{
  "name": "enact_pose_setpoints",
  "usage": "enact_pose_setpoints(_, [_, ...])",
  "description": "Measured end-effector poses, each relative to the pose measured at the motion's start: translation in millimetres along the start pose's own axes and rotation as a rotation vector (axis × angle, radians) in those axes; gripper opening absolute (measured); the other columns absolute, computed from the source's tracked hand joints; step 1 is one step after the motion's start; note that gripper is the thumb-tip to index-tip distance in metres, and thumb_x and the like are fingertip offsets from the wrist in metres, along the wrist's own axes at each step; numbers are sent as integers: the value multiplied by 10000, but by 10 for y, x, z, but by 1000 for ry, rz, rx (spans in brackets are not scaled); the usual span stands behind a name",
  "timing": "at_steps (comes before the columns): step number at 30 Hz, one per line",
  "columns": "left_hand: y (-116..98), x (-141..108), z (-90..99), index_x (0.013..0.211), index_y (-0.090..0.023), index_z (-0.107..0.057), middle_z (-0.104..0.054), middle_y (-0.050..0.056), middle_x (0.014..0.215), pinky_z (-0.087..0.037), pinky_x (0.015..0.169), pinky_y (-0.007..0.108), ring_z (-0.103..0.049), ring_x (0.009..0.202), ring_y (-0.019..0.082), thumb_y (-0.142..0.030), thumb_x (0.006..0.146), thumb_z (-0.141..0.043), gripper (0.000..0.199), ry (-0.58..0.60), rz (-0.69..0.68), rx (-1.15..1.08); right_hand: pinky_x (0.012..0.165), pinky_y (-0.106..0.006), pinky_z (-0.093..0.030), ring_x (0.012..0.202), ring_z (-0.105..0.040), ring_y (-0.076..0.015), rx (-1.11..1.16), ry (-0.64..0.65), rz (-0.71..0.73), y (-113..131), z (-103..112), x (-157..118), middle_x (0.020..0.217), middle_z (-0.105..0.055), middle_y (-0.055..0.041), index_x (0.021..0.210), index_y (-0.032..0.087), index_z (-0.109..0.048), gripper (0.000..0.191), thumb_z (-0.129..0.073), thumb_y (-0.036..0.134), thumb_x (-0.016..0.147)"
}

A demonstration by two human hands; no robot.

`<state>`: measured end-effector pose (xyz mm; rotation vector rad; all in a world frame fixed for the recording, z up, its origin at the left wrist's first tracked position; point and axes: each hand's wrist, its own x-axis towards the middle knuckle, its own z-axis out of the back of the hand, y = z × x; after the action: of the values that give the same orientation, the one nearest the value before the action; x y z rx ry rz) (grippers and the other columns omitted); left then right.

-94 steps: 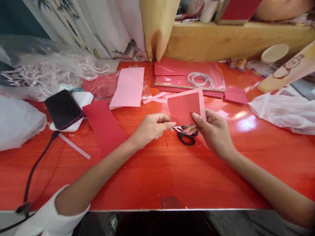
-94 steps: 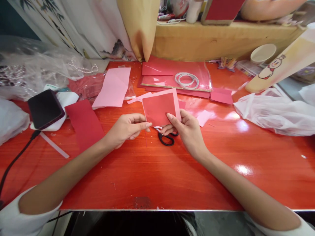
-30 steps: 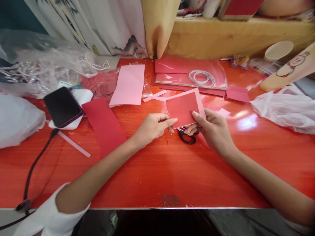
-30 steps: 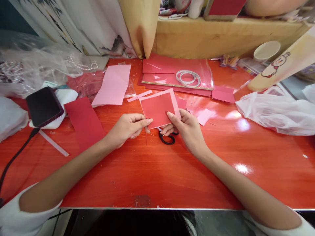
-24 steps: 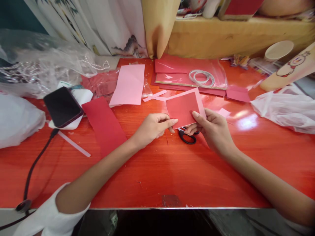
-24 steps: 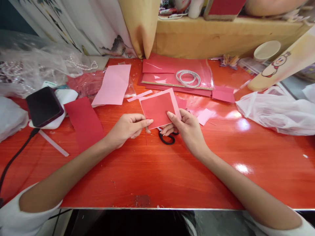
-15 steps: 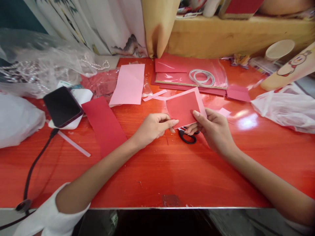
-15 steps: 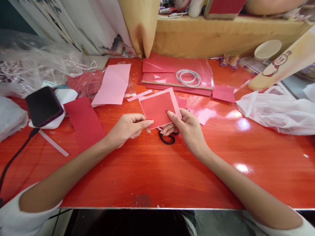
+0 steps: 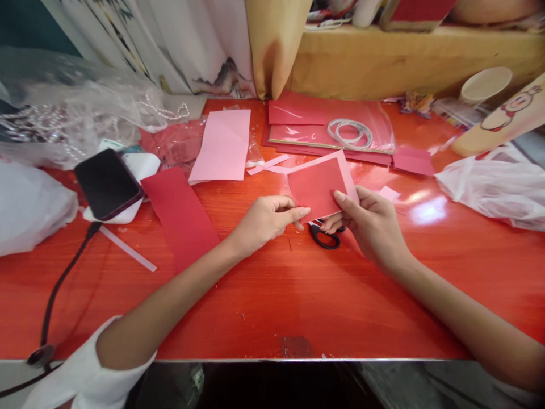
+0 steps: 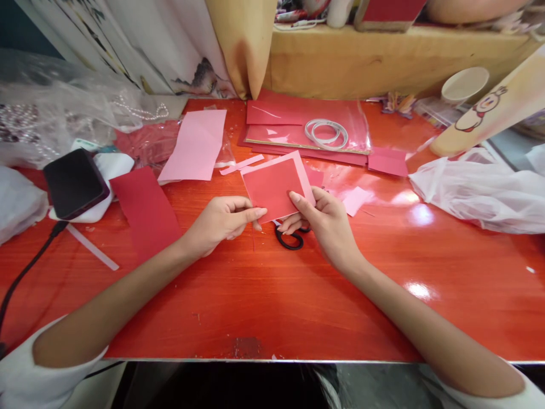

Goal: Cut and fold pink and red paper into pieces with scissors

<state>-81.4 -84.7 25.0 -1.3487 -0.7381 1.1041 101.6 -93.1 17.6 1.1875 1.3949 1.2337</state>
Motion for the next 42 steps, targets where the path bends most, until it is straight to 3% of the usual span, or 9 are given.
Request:
enact_pose_setpoints(18, [10, -1, 6, 625, -135, -583, -313, -80, 403, -185, 386, 191, -249, 370, 22, -399, 757, -590, 295, 9, -7, 10, 460, -235, -525, 482, -629, -137, -19, -6, -4, -1, 2, 7, 550, -628, 8, 806, 187, -570, 213, -603, 396, 785])
enact_pose_setpoints(30, [-2, 10, 1, 629, -127, -574, -461, -54, 474, -182, 363, 187, -255, 360, 8, -349, 764, -592, 260, 1, 23, -44, 470, -245, -523, 500, -638, -147, -35, -9, -2, -3, 10, 1, 552, -630, 15, 829, 204, -582, 179, -613, 374, 782])
enact_pose_setpoints(42, [-15, 5, -6, 603, -131, -578, -446, -56, 443, -179, 360, 191, -257, 348, 8, -331, 774, -584, 264, -5, 0, -47, 474, -235, -532, 501, -639, -141, -13, -5, -3, 5, 2, 2, 561, -638, 13, 820, 197, -569, 173, -605, 364, 792])
